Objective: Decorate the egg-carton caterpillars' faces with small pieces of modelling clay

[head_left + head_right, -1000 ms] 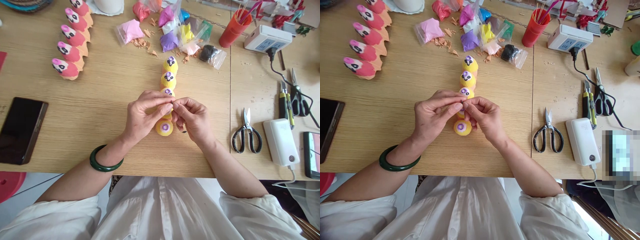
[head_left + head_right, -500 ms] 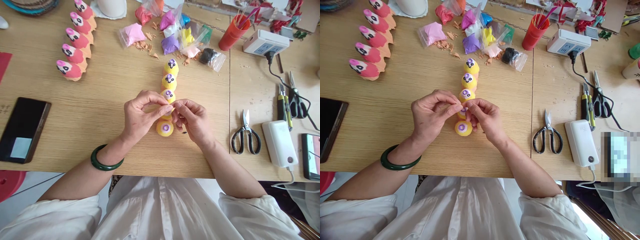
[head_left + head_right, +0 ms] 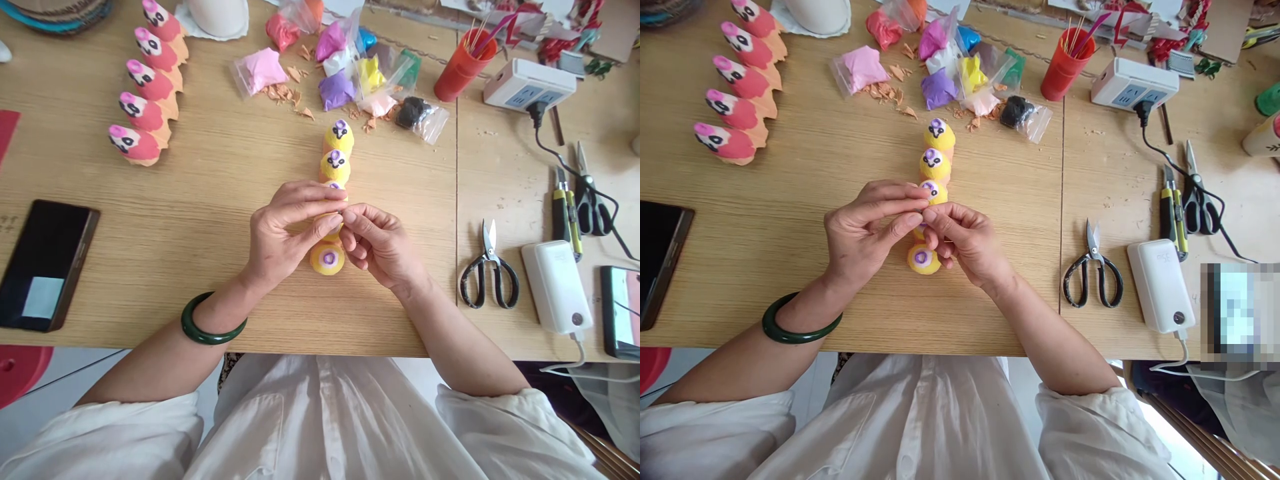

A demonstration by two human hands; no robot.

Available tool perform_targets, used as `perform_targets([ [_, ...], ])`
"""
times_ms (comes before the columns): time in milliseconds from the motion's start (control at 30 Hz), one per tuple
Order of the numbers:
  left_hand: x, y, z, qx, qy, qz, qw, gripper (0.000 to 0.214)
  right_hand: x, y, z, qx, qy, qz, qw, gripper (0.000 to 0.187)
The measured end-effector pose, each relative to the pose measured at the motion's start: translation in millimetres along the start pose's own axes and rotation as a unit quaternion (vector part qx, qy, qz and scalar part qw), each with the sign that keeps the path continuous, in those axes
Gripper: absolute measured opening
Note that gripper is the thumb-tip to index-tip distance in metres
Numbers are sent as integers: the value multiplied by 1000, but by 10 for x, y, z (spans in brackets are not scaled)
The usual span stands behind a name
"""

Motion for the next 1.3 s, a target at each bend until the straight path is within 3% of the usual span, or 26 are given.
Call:
perform_targets([
  [233, 89, -22, -22, 22, 62, -7, 998, 23, 51, -21, -6, 17, 39, -22, 999, 44],
  [367, 29, -77, -3, 53, 27, -41, 997, 23, 32, -29, -4, 30, 33, -25, 999, 46],
  [533, 3, -86, 4, 38, 11, -50, 998, 18, 24, -27, -7, 34, 28, -31, 999, 45],
  [867, 2, -84, 8, 6, 12, -44, 999, 9, -36, 14, -19, 7, 20, -15, 1000, 48],
  [1067, -4, -76, 5, 42, -1, -61, 997, 27, -25, 27, -27, 3, 27, -9, 1000, 46],
  [1300, 3, -55, 9, 25, 13, -41, 999, 16, 17, 17, -14, 30, 30, -11, 999, 40],
])
Point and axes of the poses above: each hand's wrist, its own z-axis towards the middle knuckle, its own x-axis out of the back of the hand, y = z × x, the point moved 7 cm from there along z, towards the middle knuckle, and after that the axes turned 15 degrees about x, right-handed, at the moved point
